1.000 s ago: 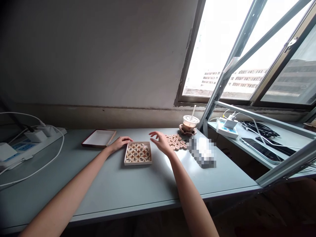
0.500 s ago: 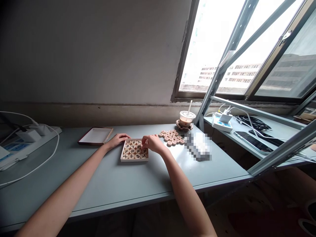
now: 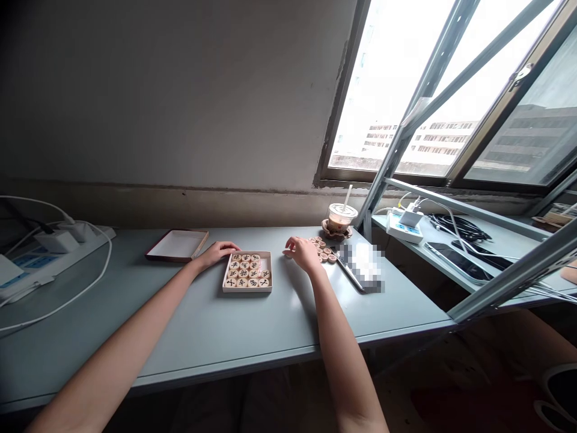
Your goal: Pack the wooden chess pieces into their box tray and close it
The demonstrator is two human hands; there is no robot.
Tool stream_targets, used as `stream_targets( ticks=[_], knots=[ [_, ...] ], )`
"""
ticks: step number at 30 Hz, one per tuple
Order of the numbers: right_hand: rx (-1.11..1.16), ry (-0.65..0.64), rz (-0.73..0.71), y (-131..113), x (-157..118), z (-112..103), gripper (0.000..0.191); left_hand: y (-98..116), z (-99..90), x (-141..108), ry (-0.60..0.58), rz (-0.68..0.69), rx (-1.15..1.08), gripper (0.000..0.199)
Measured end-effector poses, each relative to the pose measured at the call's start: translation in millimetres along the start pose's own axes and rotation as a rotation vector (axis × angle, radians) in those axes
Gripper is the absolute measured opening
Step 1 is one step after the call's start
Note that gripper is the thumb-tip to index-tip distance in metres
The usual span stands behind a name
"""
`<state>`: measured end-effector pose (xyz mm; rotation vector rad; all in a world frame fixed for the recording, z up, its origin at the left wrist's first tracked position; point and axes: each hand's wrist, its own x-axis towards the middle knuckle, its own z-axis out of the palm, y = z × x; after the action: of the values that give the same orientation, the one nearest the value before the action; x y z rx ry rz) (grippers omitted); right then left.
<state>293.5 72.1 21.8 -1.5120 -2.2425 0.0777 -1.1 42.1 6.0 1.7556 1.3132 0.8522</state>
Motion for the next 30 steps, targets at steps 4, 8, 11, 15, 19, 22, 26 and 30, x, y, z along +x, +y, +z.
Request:
stream_targets(
  ticks=[4,8,11,15,19,22,26,30],
  knots=[
    [-0.051,0.04,0.023,-4,-1,-9,0.009,2,0.7,0,0.009,0.0,-0.004,0.034],
    [0.264,-0.118,-0.131,-22,-3,-20,0.023,0,2.0,1,0.026,0.001,-0.025,0.033],
    [0.316,-0.348,-0.299,-41,-9,-24,0.022,-1,2.2,1,0.029,0.015,-0.029,0.033],
    [0.252,-0.484,-0.397,-56,-16,-21,0.015,1,1.4,-1,0.017,0.004,-0.003,0.035],
    [0.216,-0.466,-0.301,-57,-14,-18,0.016,2,0.7,-1,0.007,0.007,0.026,0.035],
    [0.341,-0.392,-0.251,-53,-10,-19,0.017,0,0.2,-1,0.003,0.019,0.032,0.035],
    [0.433,-0.278,-0.136,-36,-5,-23,0.021,-1,-0.1,-2,-0.004,0.008,0.02,0.035],
    [0.167,-0.292,-0.065,-9,-7,-28,0.016,11,4.2,1,0.061,-0.062,-0.118,0.031]
  ],
)
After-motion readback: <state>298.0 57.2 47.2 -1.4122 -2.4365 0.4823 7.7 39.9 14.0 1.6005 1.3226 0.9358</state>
